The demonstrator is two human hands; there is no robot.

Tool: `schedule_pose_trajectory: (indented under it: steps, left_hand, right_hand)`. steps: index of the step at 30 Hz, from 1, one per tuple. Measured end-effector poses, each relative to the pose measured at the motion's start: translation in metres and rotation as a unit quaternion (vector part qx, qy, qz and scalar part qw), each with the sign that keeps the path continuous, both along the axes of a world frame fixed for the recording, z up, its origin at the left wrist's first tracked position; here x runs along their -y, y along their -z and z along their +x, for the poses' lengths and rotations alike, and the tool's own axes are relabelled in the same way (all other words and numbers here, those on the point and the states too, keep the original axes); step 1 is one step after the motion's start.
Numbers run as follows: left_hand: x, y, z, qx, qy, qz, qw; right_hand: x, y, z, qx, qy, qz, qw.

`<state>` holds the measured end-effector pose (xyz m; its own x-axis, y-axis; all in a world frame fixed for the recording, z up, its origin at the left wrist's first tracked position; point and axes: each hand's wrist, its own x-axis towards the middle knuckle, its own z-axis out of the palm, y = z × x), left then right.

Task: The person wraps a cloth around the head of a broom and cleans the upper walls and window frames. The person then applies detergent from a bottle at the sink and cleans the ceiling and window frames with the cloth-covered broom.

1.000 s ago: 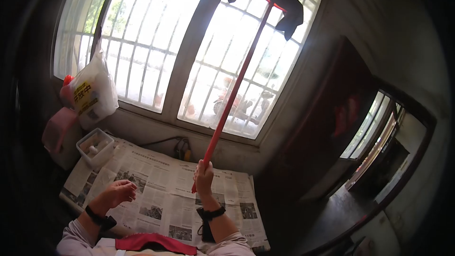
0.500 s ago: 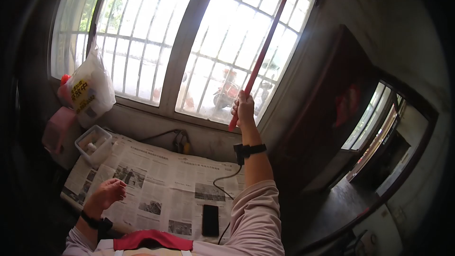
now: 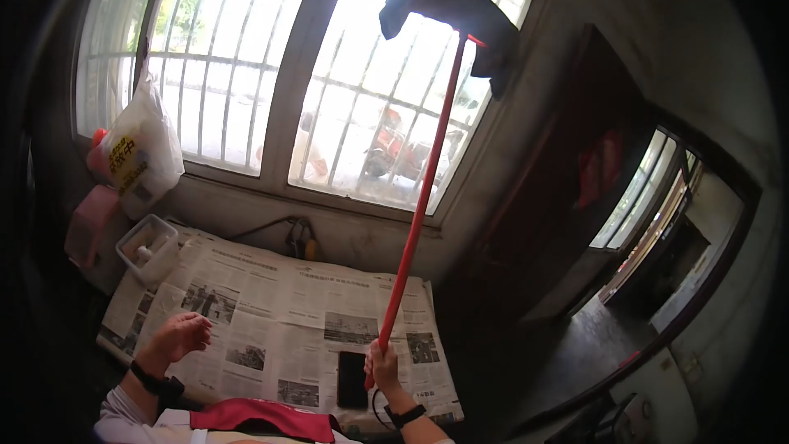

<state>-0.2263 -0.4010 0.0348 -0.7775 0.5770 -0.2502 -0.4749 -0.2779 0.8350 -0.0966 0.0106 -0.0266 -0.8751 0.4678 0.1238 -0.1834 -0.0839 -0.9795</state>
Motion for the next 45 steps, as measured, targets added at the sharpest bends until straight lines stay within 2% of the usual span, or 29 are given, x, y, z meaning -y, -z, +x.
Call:
schedule_pose_trajectory:
  steps: [4,7,8,10,12,13,17,21,26,30,34,36,41,45]
  left_hand:
    - [-0.009,-0.003,-0.002,-0.001,0.019,-0.014,1.0]
    - [-0.017,-0.015,0.002,-0.003,0.031,-0.008,0.999]
    - [-0.018,-0.018,0.003,-0.003,0.031,-0.01,0.999]
    - [-0.022,-0.021,0.002,-0.005,0.04,-0.016,0.999]
    - [-0.024,-0.021,0.001,-0.016,0.047,-0.008,0.999]
    - [-0.024,-0.021,0.0,-0.029,0.053,0.001,0.998]
    - [-0.024,-0.021,0.001,-0.033,0.058,0.021,0.998]
    - [-0.033,-0.026,0.004,-0.034,0.066,0.005,0.997]
    - [-0.063,-0.029,0.001,-0.07,0.112,0.001,0.991]
    - [-0.078,-0.019,-0.003,-0.094,0.165,-0.021,0.982]
    - [-0.079,-0.006,-0.004,-0.079,0.19,-0.03,0.978]
    - [-0.078,0.001,-0.004,-0.073,0.185,-0.04,0.979]
    - [-0.078,0.019,-0.004,-0.042,0.181,-0.04,0.982]
    - [-0.076,0.019,-0.001,-0.033,0.195,-0.048,0.979]
  right_hand:
    - [-0.003,0.009,0.02,0.023,0.049,0.043,0.998]
    - [-0.017,-0.014,-0.007,0.001,0.059,0.045,0.997]
    - [-0.023,-0.028,-0.021,-0.016,0.076,0.092,0.993]
    - [-0.034,-0.075,-0.051,-0.042,0.094,0.157,0.982]
    - [-0.039,-0.142,-0.078,-0.09,0.08,0.163,0.979]
    - [-0.041,-0.174,-0.09,-0.108,0.04,0.131,0.985]
    - [-0.052,-0.279,-0.131,-0.1,0.028,0.111,0.988]
    - [-0.039,-0.324,-0.15,-0.113,0.018,0.081,0.99]
    - [0.012,-0.264,-0.154,-0.078,0.047,0.122,0.988]
    - [0.036,-0.162,-0.139,-0.111,0.031,0.142,0.983]
    - [0.039,-0.066,-0.097,-0.037,0.04,0.133,0.99]
    - [0.048,-0.028,-0.067,-0.012,0.067,0.204,0.977]
    - [0.075,0.026,-0.005,0.036,0.02,0.116,0.992]
    - [0.067,0.026,-0.01,0.036,0.051,0.145,0.987]
